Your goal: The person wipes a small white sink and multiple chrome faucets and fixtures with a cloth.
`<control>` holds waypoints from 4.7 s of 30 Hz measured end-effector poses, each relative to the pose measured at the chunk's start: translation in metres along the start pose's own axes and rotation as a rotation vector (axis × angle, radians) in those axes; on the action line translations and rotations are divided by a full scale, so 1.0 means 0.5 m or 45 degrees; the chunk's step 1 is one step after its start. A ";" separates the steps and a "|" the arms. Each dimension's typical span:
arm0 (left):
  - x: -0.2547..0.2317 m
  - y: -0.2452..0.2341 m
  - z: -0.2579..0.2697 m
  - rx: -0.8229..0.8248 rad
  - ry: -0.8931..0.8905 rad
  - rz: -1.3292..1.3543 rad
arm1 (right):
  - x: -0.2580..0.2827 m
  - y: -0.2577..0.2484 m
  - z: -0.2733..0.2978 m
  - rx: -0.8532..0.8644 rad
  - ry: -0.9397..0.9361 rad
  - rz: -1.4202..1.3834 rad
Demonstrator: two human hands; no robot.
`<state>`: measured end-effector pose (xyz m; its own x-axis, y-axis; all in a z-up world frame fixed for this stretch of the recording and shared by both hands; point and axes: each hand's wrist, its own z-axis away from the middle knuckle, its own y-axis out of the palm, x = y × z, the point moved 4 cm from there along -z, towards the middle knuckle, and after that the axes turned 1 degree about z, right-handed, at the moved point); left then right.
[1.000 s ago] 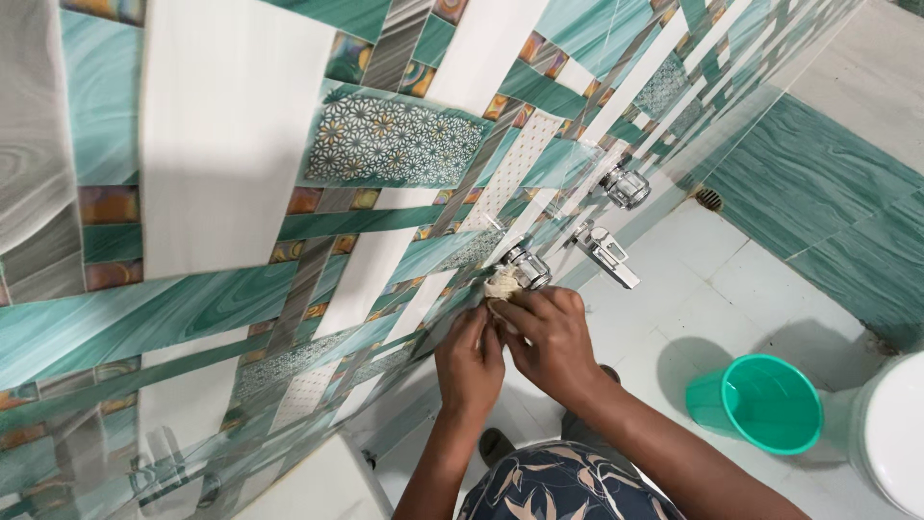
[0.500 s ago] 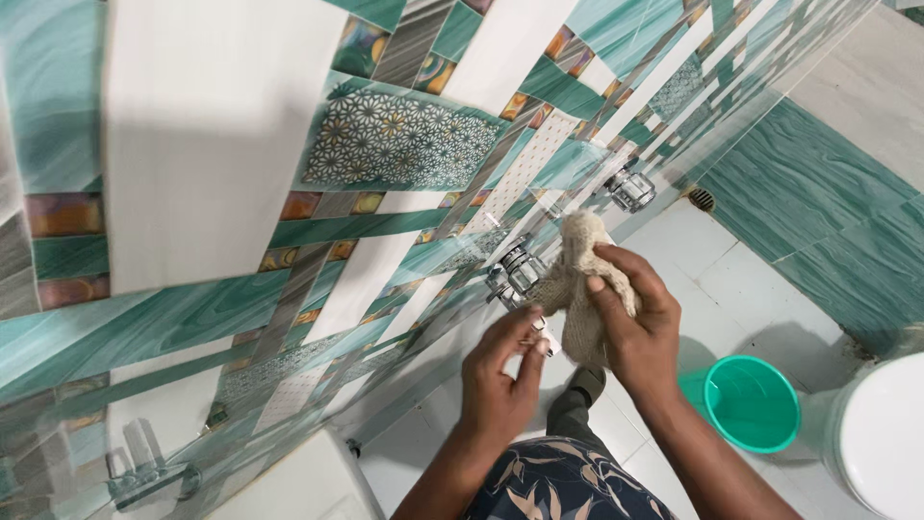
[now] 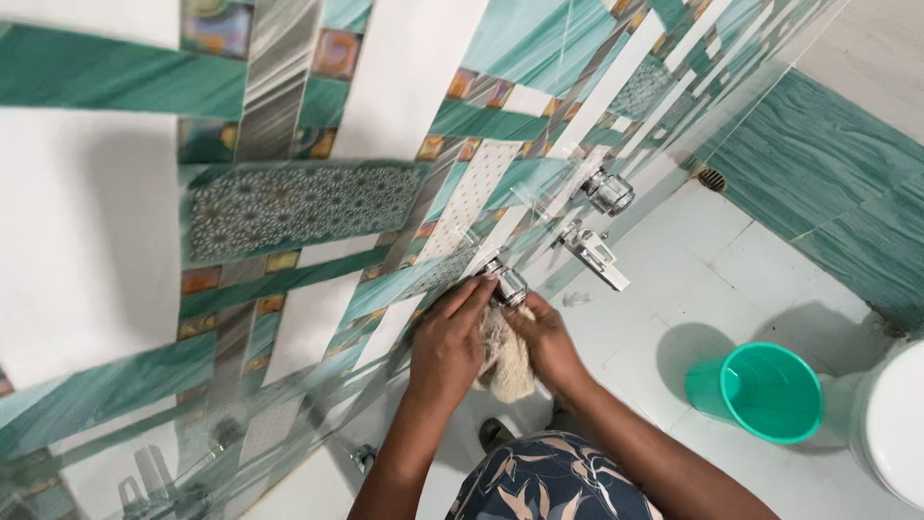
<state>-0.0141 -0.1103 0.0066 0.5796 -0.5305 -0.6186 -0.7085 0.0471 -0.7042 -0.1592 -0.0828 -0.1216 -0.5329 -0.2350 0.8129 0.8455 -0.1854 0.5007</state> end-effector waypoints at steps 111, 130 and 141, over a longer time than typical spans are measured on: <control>0.312 0.195 0.161 0.517 -0.932 1.345 | 0.165 0.217 0.085 0.107 -0.134 1.349; 0.248 0.130 0.096 0.559 -0.121 0.658 | 0.144 0.162 0.083 0.325 -0.204 1.114; 0.238 0.189 0.078 0.603 -0.868 1.194 | 0.123 0.137 0.071 0.235 -0.009 1.073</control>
<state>0.0036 -0.1361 -0.1472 0.1214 0.4106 -0.9037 -0.8280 0.5440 0.1359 -0.1328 -0.0762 -0.0266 0.2745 -0.2182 0.9365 0.9509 0.2063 -0.2307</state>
